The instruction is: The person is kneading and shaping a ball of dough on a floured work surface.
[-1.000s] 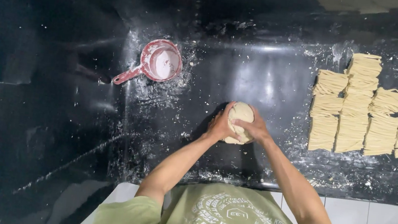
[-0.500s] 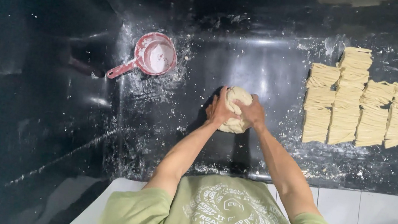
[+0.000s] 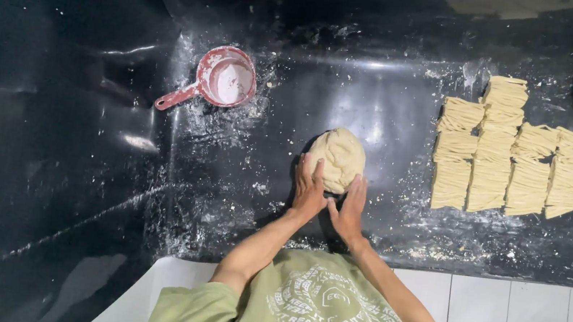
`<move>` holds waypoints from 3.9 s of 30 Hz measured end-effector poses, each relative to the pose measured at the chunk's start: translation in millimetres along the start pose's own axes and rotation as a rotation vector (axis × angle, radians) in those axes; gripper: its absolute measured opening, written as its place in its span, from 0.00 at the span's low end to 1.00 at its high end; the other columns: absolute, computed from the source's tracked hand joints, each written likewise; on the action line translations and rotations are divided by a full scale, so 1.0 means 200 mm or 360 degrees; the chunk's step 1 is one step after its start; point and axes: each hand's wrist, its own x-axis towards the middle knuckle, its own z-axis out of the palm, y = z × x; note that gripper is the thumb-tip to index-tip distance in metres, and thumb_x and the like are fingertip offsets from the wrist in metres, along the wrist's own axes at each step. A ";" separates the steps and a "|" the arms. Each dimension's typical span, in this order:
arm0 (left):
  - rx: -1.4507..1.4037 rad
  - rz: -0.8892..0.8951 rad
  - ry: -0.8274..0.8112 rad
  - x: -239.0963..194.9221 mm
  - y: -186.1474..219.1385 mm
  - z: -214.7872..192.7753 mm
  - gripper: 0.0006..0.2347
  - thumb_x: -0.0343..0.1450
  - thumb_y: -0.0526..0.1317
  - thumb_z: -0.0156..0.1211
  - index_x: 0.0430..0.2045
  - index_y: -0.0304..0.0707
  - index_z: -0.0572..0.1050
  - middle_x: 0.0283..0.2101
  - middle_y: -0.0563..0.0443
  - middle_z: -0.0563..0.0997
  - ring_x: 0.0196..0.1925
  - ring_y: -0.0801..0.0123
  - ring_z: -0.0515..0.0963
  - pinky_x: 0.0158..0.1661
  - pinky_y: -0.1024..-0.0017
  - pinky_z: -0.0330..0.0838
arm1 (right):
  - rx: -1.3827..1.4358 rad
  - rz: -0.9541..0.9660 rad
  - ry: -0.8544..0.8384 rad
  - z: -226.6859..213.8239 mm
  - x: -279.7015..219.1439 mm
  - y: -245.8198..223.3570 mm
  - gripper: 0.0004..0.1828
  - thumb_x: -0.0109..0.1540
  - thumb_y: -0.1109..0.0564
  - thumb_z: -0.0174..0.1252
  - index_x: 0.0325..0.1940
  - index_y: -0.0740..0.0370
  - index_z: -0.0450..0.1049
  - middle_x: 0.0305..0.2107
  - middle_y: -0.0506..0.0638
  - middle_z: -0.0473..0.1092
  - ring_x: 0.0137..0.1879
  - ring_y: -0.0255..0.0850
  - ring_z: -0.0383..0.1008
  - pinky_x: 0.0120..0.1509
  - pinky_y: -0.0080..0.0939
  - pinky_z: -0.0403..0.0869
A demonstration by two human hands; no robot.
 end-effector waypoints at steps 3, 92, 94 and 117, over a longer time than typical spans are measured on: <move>-0.0117 -0.0047 0.0008 0.05 -0.09 0.13 0.57 0.37 0.32 0.82 0.67 0.34 0.58 0.68 0.24 0.50 0.70 0.33 0.58 0.67 0.48 0.59 | 0.0075 -0.0078 0.0014 0.02 0.15 -0.01 0.57 0.61 0.56 0.62 0.80 0.71 0.29 0.73 0.81 0.29 0.77 0.77 0.32 0.78 0.72 0.40; -0.0378 -0.0145 -0.1023 0.35 -0.09 -0.37 0.48 0.54 0.44 0.75 0.71 0.57 0.51 0.64 0.35 0.56 0.63 0.33 0.64 0.48 0.40 0.77 | 0.0196 0.0122 -0.0314 -0.34 0.31 -0.21 0.61 0.45 0.53 0.78 0.77 0.51 0.54 0.68 0.72 0.44 0.72 0.77 0.53 0.73 0.69 0.64; -0.0477 -0.0011 -0.0942 0.31 -0.13 -0.42 0.47 0.55 0.44 0.73 0.72 0.58 0.54 0.61 0.35 0.59 0.61 0.35 0.66 0.45 0.41 0.78 | 0.0313 0.0068 -0.0302 -0.39 0.22 -0.17 0.55 0.49 0.58 0.75 0.76 0.51 0.55 0.69 0.72 0.44 0.74 0.76 0.49 0.75 0.70 0.60; -0.0725 -0.0664 -0.1206 0.30 0.10 0.01 0.44 0.57 0.47 0.73 0.69 0.72 0.52 0.62 0.46 0.67 0.59 0.38 0.76 0.52 0.40 0.75 | 0.0326 0.0554 0.0153 -0.25 0.47 -0.07 0.43 0.57 0.34 0.68 0.71 0.52 0.67 0.57 0.72 0.61 0.66 0.71 0.64 0.70 0.67 0.62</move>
